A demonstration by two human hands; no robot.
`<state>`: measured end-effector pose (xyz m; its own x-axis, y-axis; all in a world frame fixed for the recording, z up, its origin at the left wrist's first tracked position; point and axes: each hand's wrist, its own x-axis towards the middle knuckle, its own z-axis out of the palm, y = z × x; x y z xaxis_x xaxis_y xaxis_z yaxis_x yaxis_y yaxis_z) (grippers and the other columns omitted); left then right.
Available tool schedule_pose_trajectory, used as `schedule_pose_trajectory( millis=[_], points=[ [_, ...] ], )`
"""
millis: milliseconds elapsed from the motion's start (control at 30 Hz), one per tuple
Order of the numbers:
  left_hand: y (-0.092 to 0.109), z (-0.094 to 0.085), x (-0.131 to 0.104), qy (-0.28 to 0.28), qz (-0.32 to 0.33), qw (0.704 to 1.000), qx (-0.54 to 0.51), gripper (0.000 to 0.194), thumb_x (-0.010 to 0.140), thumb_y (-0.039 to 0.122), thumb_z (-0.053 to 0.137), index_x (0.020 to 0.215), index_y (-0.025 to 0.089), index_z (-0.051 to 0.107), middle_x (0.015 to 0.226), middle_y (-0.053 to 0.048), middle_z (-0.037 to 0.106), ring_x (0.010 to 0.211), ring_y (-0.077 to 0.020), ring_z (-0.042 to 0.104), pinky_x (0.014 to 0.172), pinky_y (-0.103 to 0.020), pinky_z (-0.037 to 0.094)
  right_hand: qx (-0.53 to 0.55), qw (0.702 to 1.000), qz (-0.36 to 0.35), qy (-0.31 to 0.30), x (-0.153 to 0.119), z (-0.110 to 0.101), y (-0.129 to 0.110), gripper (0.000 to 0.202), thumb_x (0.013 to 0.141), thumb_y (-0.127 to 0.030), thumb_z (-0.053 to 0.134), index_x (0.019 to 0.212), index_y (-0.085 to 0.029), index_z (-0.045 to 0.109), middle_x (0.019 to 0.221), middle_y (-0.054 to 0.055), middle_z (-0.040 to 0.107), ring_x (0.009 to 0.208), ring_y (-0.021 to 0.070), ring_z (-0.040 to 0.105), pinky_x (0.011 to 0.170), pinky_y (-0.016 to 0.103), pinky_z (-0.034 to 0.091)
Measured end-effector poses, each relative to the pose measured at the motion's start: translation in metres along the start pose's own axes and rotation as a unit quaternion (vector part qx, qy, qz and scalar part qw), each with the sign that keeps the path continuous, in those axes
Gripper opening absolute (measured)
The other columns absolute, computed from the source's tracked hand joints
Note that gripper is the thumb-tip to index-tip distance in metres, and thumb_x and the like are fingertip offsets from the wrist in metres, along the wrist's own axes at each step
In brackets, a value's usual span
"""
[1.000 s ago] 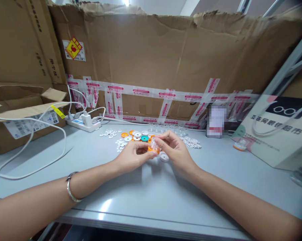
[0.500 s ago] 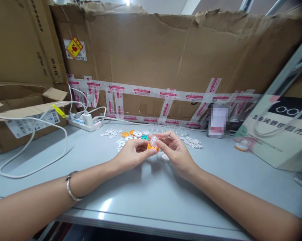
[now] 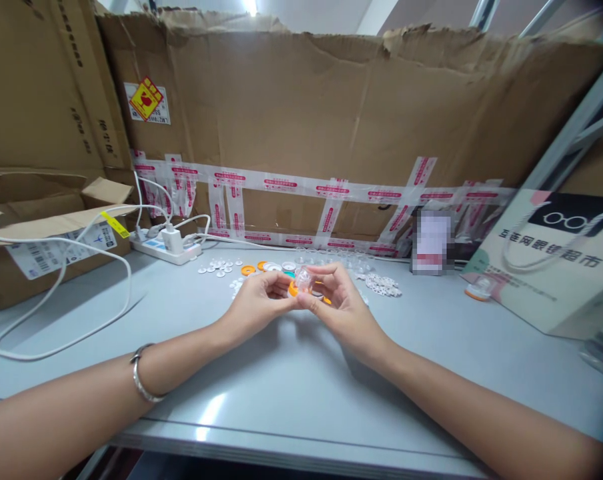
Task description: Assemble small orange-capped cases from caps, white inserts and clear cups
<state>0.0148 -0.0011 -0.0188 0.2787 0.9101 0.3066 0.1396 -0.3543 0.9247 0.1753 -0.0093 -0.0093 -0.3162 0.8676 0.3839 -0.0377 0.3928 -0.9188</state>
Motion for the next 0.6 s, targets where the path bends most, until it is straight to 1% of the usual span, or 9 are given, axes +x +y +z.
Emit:
schedule_pose_trajectory(
  millis=[67,200,300,400,500,567,600],
  points=[
    [-0.001,-0.001,0.000,0.008,0.016,1.000,0.018,0.033,0.067,0.035,0.072,0.086,0.011,0.060,0.084,-0.007,0.066,0.075,-0.0162,0.062,0.071,-0.029,0.049,0.000,1.000,0.008,-0.001,-0.002,0.002,0.000,0.031,0.075,-0.029,0.065,0.098,-0.026,0.044,0.108,0.004,0.056,0.100,0.0161,0.056,0.083,0.035,0.047],
    [-0.001,0.000,-0.002,0.027,0.060,0.998,0.023,0.037,0.064,0.031,0.076,0.084,0.014,0.051,0.080,-0.003,0.063,0.074,-0.0147,0.061,0.070,-0.030,0.049,-0.007,1.000,0.012,0.028,-0.002,0.003,-0.003,0.030,0.075,-0.030,0.065,0.097,-0.025,0.045,0.097,0.003,0.060,0.091,0.0158,0.060,0.080,0.036,0.049],
    [0.001,0.000,-0.003,0.029,0.086,0.995,0.029,0.047,0.062,0.031,0.078,0.094,0.016,0.047,0.084,-0.003,0.062,0.079,-0.0158,0.060,0.075,-0.032,0.048,0.005,0.999,-0.001,0.044,0.002,-0.003,-0.010,0.033,0.073,-0.031,0.067,0.096,-0.025,0.045,0.096,0.002,0.061,0.088,0.0156,0.061,0.079,0.035,0.050],
    [0.002,-0.001,-0.004,0.019,0.101,0.993,0.057,0.056,0.063,0.033,0.077,0.106,0.017,0.044,0.090,-0.005,0.063,0.085,-0.0175,0.060,0.079,-0.033,0.046,0.025,0.996,-0.032,0.079,0.007,-0.010,-0.016,0.037,0.070,-0.034,0.069,0.097,-0.026,0.045,0.097,0.002,0.061,0.089,0.0169,0.061,0.074,0.034,0.053],
    [0.002,-0.002,-0.004,0.012,0.107,0.990,0.087,0.052,0.068,0.036,0.073,0.107,0.018,0.045,0.093,-0.006,0.063,0.088,-0.0182,0.060,0.079,-0.034,0.046,0.011,0.996,-0.027,0.083,0.013,-0.015,-0.015,0.042,0.068,-0.035,0.071,0.099,-0.027,0.045,0.097,0.002,0.061,0.091,0.0183,0.061,0.071,0.033,0.054],
    [0.002,-0.002,-0.004,0.013,0.109,0.989,0.101,0.047,0.072,0.036,0.070,0.108,0.018,0.045,0.093,-0.006,0.063,0.088,-0.0179,0.060,0.079,-0.033,0.045,-0.003,0.996,-0.024,0.084,0.022,-0.023,-0.012,0.044,0.067,-0.035,0.072,0.100,-0.026,0.045,0.096,0.003,0.062,0.092,0.0184,0.062,0.075,0.034,0.053],
    [0.002,-0.002,-0.004,0.014,0.111,0.988,0.107,0.045,0.073,0.036,0.069,0.107,0.018,0.046,0.092,-0.006,0.063,0.087,-0.0174,0.060,0.078,-0.033,0.045,-0.013,0.995,-0.034,0.094,0.028,-0.030,-0.010,0.045,0.066,-0.035,0.073,0.100,-0.025,0.046,0.096,0.003,0.062,0.093,0.0183,0.062,0.077,0.035,0.052]
  ],
)
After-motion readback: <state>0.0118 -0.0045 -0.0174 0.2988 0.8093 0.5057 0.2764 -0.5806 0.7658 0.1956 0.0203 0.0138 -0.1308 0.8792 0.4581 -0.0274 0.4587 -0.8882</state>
